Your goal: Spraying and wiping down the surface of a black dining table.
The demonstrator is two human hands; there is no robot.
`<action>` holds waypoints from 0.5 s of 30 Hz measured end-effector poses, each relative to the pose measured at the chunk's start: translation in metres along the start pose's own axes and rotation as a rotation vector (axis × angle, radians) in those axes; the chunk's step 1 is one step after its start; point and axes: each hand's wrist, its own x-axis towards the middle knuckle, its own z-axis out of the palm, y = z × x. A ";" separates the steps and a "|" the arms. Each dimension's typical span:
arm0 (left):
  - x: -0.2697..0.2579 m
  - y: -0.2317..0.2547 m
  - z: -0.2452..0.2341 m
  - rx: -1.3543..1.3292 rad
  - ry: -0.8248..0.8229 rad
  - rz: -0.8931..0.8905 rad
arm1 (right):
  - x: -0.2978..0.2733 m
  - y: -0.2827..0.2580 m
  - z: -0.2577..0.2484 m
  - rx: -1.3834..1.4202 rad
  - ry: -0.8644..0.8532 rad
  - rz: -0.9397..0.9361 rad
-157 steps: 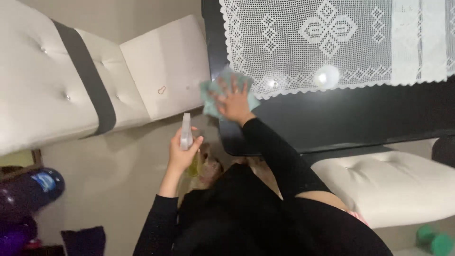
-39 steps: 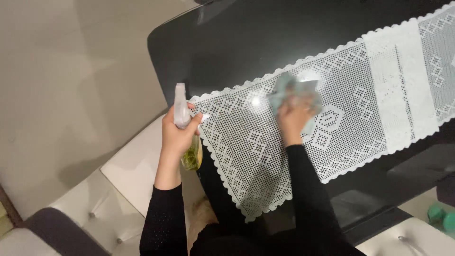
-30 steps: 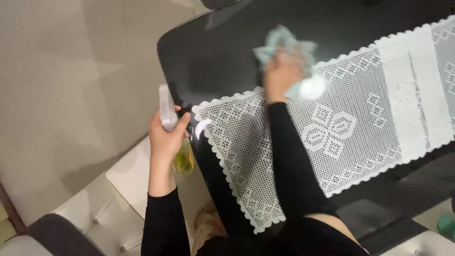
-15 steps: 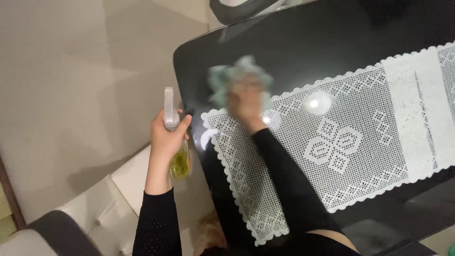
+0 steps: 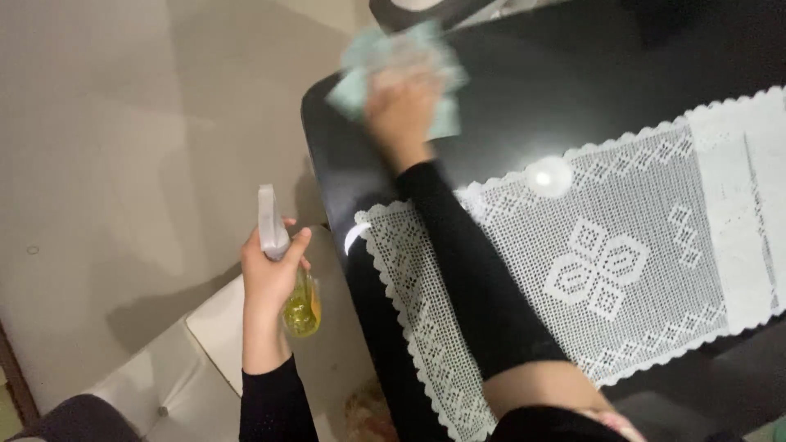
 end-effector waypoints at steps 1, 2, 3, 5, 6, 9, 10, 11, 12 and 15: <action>0.000 0.002 0.003 -0.006 0.006 0.008 | -0.007 -0.032 0.001 0.002 0.009 -0.007; -0.001 0.003 0.009 -0.001 -0.003 -0.001 | -0.018 -0.060 0.001 0.145 -0.084 -0.105; -0.002 0.004 0.017 0.005 -0.012 -0.009 | -0.030 -0.087 0.001 0.288 -0.177 -0.202; -0.004 0.011 0.026 0.024 -0.031 0.014 | -0.019 -0.084 -0.018 0.341 -0.232 -0.272; -0.004 0.014 0.031 0.043 -0.050 0.033 | -0.014 -0.083 -0.027 0.395 -0.291 -0.342; -0.009 0.028 0.037 0.065 -0.072 0.052 | -0.025 0.013 0.019 0.384 -0.151 -0.280; -0.008 0.028 0.037 0.065 -0.076 0.056 | -0.022 0.061 0.008 0.380 -0.147 -0.278; -0.007 0.027 0.037 0.069 -0.073 0.046 | -0.019 0.107 -0.002 0.243 -0.117 -0.185; -0.005 0.025 0.035 0.071 -0.065 0.036 | -0.015 0.152 -0.011 0.109 -0.085 -0.095; -0.001 0.011 0.023 0.059 -0.053 0.019 | -0.069 0.291 -0.007 0.046 -0.137 0.420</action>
